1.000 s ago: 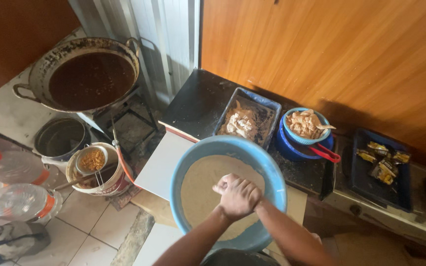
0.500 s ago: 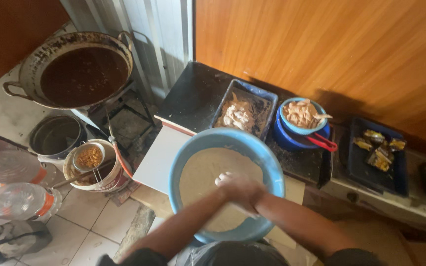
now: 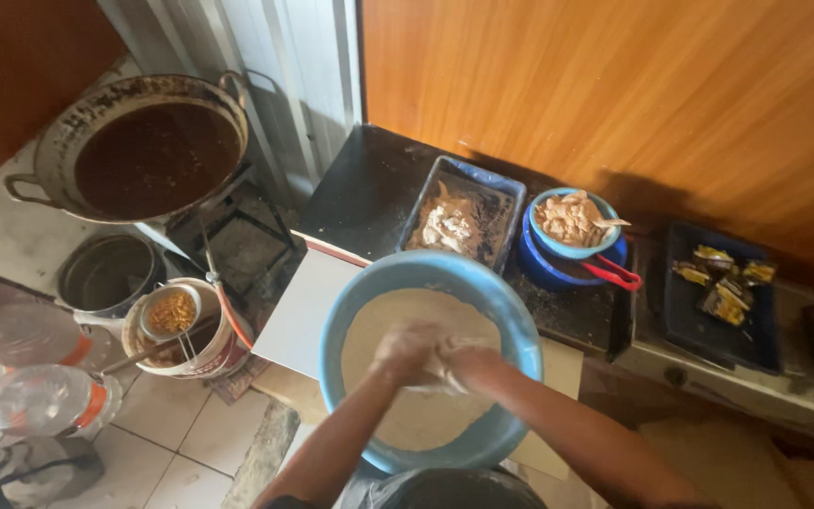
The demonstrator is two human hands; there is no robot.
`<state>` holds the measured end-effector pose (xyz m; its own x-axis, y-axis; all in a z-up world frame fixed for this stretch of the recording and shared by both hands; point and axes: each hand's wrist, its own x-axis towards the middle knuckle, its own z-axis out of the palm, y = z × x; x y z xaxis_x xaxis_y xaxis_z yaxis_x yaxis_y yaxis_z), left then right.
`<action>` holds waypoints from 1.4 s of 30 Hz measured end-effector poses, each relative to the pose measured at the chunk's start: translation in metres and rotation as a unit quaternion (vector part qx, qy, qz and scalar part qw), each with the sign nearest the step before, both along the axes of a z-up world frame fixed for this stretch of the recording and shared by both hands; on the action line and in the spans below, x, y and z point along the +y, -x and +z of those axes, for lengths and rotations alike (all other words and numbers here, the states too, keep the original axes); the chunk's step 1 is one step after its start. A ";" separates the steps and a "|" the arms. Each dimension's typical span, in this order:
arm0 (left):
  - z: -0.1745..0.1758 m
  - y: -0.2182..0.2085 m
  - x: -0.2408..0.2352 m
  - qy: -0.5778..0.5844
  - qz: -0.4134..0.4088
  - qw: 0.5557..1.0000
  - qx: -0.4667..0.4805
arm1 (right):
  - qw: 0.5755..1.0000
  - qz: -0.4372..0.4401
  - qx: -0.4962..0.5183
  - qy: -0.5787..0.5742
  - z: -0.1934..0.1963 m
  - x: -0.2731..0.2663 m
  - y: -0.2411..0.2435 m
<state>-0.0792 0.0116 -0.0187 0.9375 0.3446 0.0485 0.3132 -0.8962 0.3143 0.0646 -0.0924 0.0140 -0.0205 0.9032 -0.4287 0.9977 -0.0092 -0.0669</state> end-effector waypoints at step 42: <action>-0.037 -0.021 0.001 0.095 0.114 0.982 0.115 | 0.883 0.098 0.259 -0.379 0.057 -0.051 0.017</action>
<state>-0.0579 0.0123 -0.0561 0.8138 0.5291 -0.2404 0.5808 -0.7265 0.3671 0.0481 -0.1437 0.0707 -0.2239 0.8846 0.4091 0.8091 0.4027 -0.4279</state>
